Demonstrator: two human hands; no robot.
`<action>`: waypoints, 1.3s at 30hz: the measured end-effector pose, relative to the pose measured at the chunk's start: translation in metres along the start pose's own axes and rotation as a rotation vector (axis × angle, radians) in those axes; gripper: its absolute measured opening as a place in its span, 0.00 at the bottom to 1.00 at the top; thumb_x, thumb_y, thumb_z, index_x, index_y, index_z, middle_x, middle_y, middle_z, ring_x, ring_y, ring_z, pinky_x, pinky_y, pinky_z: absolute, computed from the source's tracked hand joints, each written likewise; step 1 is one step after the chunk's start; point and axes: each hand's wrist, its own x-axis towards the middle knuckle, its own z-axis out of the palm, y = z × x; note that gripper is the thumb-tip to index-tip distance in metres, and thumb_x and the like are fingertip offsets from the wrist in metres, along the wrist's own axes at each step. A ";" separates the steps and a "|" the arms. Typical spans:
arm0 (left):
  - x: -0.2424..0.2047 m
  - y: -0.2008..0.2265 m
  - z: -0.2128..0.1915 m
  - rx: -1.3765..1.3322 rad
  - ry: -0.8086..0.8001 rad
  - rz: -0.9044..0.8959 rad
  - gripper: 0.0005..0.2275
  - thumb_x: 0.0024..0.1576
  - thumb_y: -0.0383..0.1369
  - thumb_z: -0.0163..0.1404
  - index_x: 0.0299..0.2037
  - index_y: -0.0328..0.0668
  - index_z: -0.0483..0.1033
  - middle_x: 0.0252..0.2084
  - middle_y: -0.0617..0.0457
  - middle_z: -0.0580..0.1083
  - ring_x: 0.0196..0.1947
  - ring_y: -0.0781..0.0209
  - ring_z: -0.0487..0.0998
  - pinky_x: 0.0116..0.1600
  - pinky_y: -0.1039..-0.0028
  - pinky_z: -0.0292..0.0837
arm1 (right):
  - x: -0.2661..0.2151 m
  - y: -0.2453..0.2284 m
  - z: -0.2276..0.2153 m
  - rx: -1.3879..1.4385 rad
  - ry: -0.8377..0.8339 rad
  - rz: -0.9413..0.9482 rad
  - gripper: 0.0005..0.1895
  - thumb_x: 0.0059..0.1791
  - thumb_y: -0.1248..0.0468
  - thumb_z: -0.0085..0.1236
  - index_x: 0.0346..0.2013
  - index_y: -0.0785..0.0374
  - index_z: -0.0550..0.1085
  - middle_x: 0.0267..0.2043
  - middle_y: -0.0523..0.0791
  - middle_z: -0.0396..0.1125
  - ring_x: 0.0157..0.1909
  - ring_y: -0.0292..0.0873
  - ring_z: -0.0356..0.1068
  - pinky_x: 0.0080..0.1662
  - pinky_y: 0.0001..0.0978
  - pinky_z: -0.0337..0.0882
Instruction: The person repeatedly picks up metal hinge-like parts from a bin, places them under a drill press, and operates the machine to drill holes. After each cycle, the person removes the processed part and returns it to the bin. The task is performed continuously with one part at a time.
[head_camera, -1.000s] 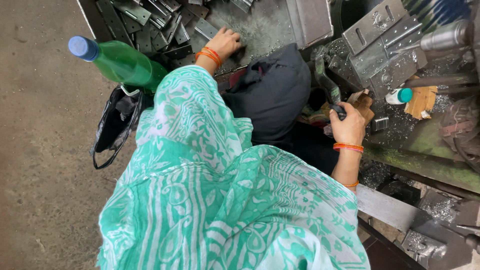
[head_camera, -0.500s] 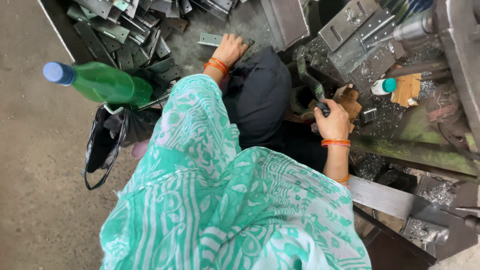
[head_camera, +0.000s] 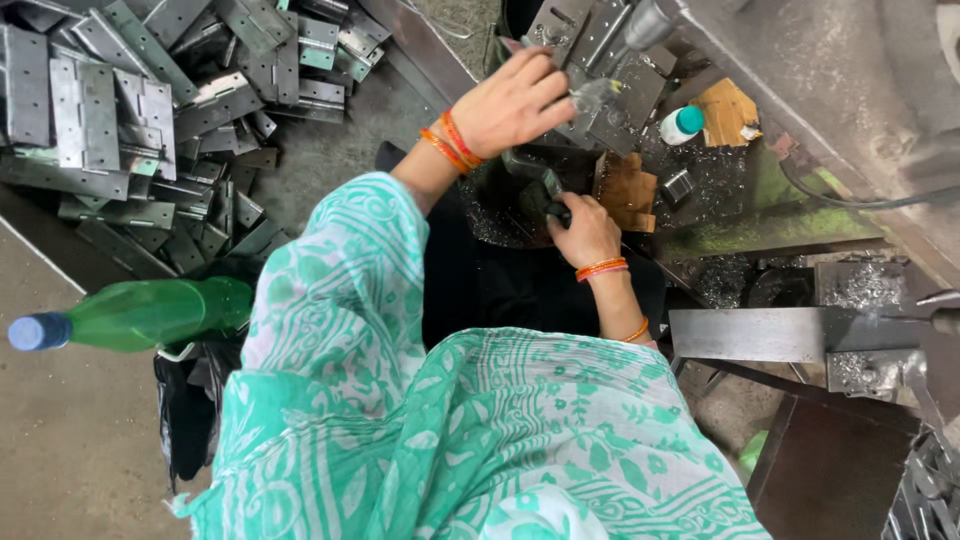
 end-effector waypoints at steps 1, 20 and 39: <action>0.010 0.002 0.015 -0.001 -0.026 0.023 0.10 0.61 0.31 0.48 0.51 0.45 0.72 0.47 0.50 0.68 0.53 0.50 0.71 0.69 0.60 0.65 | 0.001 0.001 0.001 0.000 0.014 -0.010 0.19 0.46 0.55 0.62 0.51 0.55 0.77 0.48 0.51 0.72 0.50 0.59 0.73 0.47 0.52 0.73; -0.034 0.038 0.196 -0.076 -0.654 -0.392 0.15 0.70 0.38 0.38 0.55 0.51 0.79 0.51 0.50 0.67 0.57 0.53 0.70 0.76 0.39 0.34 | 0.010 0.013 0.010 0.009 -0.090 -0.075 0.28 0.46 0.51 0.64 0.55 0.64 0.73 0.56 0.55 0.69 0.54 0.61 0.70 0.51 0.52 0.72; -0.005 0.036 0.165 -0.078 -0.723 -0.463 0.14 0.64 0.33 0.44 0.56 0.43 0.79 0.51 0.46 0.70 0.60 0.46 0.68 0.71 0.33 0.41 | -0.051 0.042 0.129 0.166 0.003 0.084 0.26 0.47 0.58 0.61 0.60 0.49 0.70 0.57 0.53 0.67 0.49 0.62 0.74 0.47 0.52 0.75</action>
